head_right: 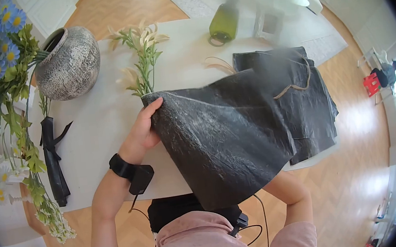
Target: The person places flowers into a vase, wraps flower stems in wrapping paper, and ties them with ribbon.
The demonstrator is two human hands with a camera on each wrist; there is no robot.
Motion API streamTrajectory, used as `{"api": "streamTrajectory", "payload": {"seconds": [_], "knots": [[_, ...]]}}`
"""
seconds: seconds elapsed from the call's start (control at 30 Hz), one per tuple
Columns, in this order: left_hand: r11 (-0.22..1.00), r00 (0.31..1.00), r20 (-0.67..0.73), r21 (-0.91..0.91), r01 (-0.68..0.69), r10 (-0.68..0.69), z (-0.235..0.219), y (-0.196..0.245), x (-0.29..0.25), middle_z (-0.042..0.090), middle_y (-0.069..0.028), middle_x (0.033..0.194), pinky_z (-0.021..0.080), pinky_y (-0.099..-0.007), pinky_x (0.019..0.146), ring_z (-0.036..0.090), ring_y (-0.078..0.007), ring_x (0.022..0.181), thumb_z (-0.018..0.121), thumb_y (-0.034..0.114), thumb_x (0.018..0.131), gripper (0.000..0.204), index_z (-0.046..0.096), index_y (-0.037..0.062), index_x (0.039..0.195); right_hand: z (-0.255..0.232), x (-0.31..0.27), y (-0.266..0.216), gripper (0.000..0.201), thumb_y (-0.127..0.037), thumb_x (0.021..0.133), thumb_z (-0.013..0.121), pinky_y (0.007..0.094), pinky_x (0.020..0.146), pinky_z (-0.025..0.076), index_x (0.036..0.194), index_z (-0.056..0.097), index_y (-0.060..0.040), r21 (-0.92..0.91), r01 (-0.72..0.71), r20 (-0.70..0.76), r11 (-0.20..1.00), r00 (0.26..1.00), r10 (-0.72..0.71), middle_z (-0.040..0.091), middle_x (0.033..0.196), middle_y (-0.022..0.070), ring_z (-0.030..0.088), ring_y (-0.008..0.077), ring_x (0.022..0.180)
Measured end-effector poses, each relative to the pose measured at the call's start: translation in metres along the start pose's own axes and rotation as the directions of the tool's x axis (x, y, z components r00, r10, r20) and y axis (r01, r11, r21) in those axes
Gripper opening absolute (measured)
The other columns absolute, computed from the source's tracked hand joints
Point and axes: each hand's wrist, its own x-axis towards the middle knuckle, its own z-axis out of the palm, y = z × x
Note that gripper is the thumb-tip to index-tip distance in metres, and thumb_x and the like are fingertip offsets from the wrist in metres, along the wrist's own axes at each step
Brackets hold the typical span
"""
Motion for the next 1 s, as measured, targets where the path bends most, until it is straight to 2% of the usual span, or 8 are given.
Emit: {"api": "streamTrajectory", "payload": {"seconds": [0.2,0.37,0.43,0.63,0.67,0.9,0.97,1.0], "knots": [[1.000,0.997,-0.069,-0.011,-0.026,0.025,-0.023,0.006,0.005,0.059,-0.0112,0.090,0.047,-0.0360,0.075,0.058,-0.0216,0.081,0.047,0.020,0.083,0.026,0.052,-0.0015,0.097,0.021,0.049,-0.086,0.047,-0.037,0.087,0.032,0.0361,0.081,0.037,0.109,0.046,0.0018,0.589,-0.506,0.686,0.630,0.725,-0.059,0.052,0.100,0.0165,0.049,0.0274,0.089],[0.998,0.982,-0.181,0.036,-0.056,0.061,-0.022,0.005,0.004,0.058,-0.0117,0.084,0.049,-0.0362,0.066,0.058,-0.0223,0.074,0.050,0.016,0.081,0.022,0.052,-0.0022,0.094,0.092,0.005,-0.013,0.048,-0.038,0.087,0.033,0.0358,0.085,0.037,0.109,0.047,0.0021,0.387,-0.917,0.801,0.100,0.280,-0.529,0.052,0.104,0.0172,0.050,0.0280,0.094],[0.997,0.978,-0.193,0.036,-0.072,0.078,-0.021,0.006,0.004,0.057,-0.0122,0.080,0.051,-0.0370,0.060,0.058,-0.0231,0.071,0.053,0.013,0.079,0.021,0.051,-0.0030,0.092,0.112,0.031,-0.018,0.059,-0.044,0.084,0.040,0.0341,0.095,0.032,0.119,0.038,0.0036,-0.496,-0.779,0.850,-0.384,-0.346,-0.397,0.048,0.116,0.0172,0.045,0.0255,0.108],[0.993,0.992,-0.113,-0.113,0.038,-0.050,-0.031,0.007,0.008,0.059,-0.0115,0.089,0.047,-0.0380,0.074,0.058,-0.0235,0.079,0.045,0.026,0.084,0.031,0.053,-0.0005,0.097,0.112,0.140,-0.023,0.088,-0.025,0.068,0.067,0.0287,0.089,0.037,0.133,0.012,-0.0023,-0.526,-0.803,0.341,-0.282,0.104,-0.934,0.046,0.119,0.0143,0.047,0.0201,0.106],[0.995,0.992,-0.117,-0.094,0.036,-0.047,-0.032,0.007,0.008,0.059,-0.0118,0.091,0.046,-0.0385,0.076,0.058,-0.0239,0.080,0.044,0.028,0.084,0.032,0.053,-0.0002,0.097,0.112,0.154,-0.024,0.094,-0.021,0.058,0.074,0.0297,0.086,0.039,0.131,0.019,-0.0015,-0.515,-0.845,0.346,-0.142,-0.053,-0.937,0.047,0.117,0.0153,0.051,0.0222,0.101],[0.989,0.991,-0.129,-0.151,0.000,-0.020,-0.029,0.012,0.008,0.059,-0.0109,0.087,0.048,-0.0370,0.069,0.058,-0.0223,0.076,0.046,0.025,0.085,0.028,0.053,-0.0012,0.094,0.151,0.067,-0.004,0.049,-0.001,0.065,0.063,0.0272,0.076,0.044,0.110,0.044,0.0009,-0.064,-0.998,0.426,0.023,-0.048,-0.904,0.052,0.104,0.0134,0.056,0.0191,0.087],[0.994,0.991,-0.130,-0.104,-0.018,0.004,-0.032,0.012,0.010,0.059,-0.0107,0.091,0.046,-0.0369,0.074,0.057,-0.0224,0.081,0.044,0.027,0.085,0.031,0.053,-0.0001,0.097,0.149,0.070,-0.015,0.045,0.010,0.065,0.058,0.0285,0.078,0.043,0.107,0.046,-0.0005,0.373,-0.844,0.513,0.385,-0.158,-0.844,0.055,0.096,0.0126,0.055,0.0175,0.087],[0.998,0.991,-0.135,-0.054,-0.034,0.026,-0.033,0.011,0.010,0.059,-0.0106,0.095,0.045,-0.0368,0.079,0.056,-0.0224,0.085,0.042,0.029,0.086,0.033,0.053,0.0009,0.099,0.127,0.103,-0.029,0.044,0.009,0.063,0.057,0.0291,0.075,0.043,0.104,0.047,0.0000,0.587,-0.649,0.631,0.484,-0.008,-0.776,0.056,0.094,0.0133,0.056,0.0211,0.085]]}}
